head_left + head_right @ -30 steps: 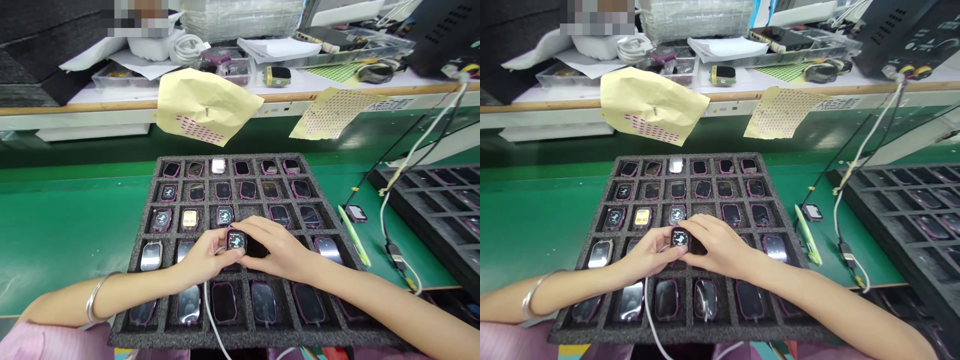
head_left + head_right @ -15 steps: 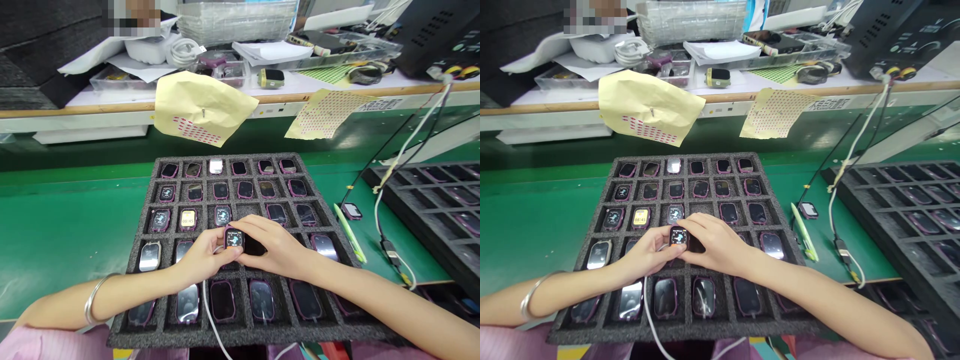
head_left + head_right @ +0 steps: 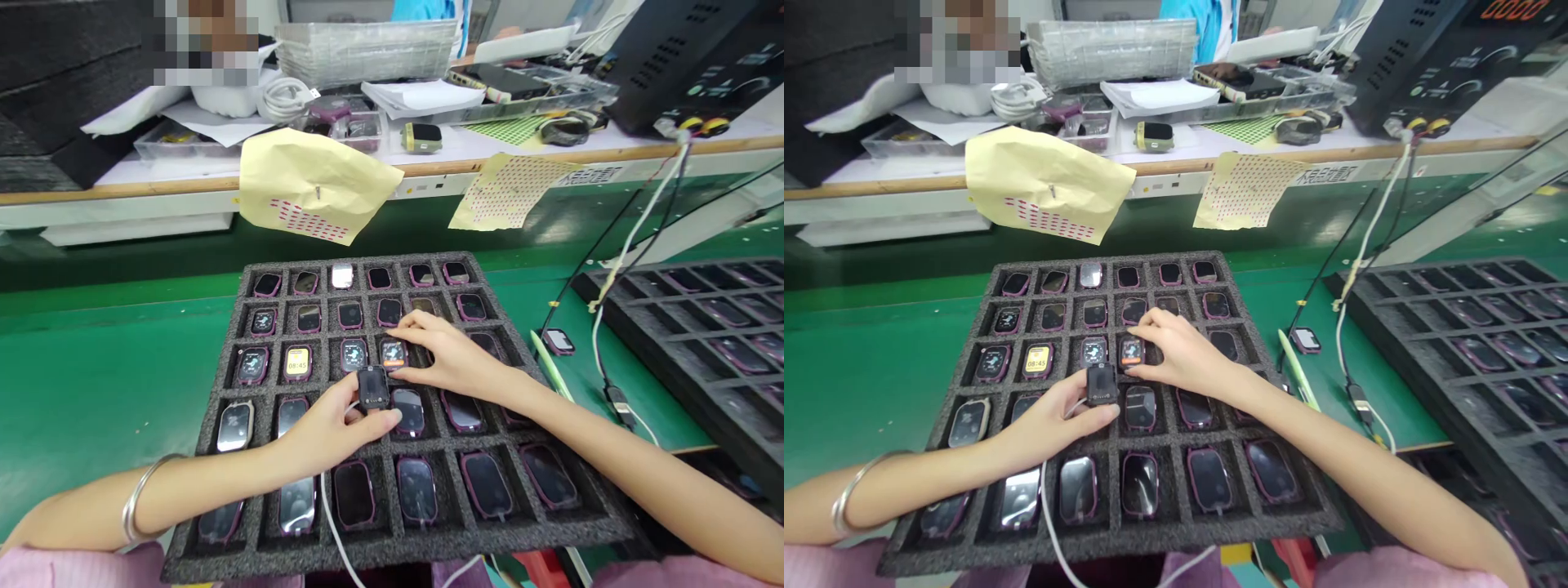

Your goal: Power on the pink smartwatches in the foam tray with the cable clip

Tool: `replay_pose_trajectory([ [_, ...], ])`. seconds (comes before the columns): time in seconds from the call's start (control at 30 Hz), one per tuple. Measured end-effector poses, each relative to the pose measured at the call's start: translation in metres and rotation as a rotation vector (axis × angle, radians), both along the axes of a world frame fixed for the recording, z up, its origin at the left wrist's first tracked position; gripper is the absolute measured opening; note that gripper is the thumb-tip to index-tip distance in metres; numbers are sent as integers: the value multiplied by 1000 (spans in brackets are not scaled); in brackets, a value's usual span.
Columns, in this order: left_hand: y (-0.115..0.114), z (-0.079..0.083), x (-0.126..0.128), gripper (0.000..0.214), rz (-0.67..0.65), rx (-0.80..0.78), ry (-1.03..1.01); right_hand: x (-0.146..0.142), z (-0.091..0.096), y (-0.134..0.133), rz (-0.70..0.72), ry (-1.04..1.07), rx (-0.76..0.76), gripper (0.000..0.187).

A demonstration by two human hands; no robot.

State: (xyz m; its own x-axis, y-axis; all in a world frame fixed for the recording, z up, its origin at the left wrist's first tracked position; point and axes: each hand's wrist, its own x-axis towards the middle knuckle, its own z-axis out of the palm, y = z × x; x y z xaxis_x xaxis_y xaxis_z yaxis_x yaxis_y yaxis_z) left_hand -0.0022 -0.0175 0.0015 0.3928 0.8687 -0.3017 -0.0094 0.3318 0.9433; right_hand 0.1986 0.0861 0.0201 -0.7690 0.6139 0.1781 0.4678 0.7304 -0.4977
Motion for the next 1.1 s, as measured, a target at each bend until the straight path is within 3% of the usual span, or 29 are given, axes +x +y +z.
replay_pose_trajectory([
  [0.07,0,3,3,32,9,-14,-16,9,5,2,35,-109,64,45],
  [0.2,6,6,12,31,-2,-17,-39,33,18,4,37,-300,199,26],
  [0.33,16,3,27,27,-8,8,-56,46,9,5,4,-448,236,37],
  [0.47,20,-4,36,25,-7,41,-72,49,-2,5,-49,-346,183,38],
  [0.57,18,-5,33,24,-38,31,-13,49,8,-3,-82,-127,48,32],
  [0.7,17,-4,28,36,-103,4,1,36,23,-28,-6,100,-127,35],
  [0.83,17,-6,30,34,-45,65,-37,17,13,-43,26,44,-32,39],
  [0.97,17,-10,32,25,55,105,-78,10,-3,-43,5,49,-64,39],
  [1.1,17,-8,30,27,61,40,-122,11,-8,-44,28,136,-101,36],
])
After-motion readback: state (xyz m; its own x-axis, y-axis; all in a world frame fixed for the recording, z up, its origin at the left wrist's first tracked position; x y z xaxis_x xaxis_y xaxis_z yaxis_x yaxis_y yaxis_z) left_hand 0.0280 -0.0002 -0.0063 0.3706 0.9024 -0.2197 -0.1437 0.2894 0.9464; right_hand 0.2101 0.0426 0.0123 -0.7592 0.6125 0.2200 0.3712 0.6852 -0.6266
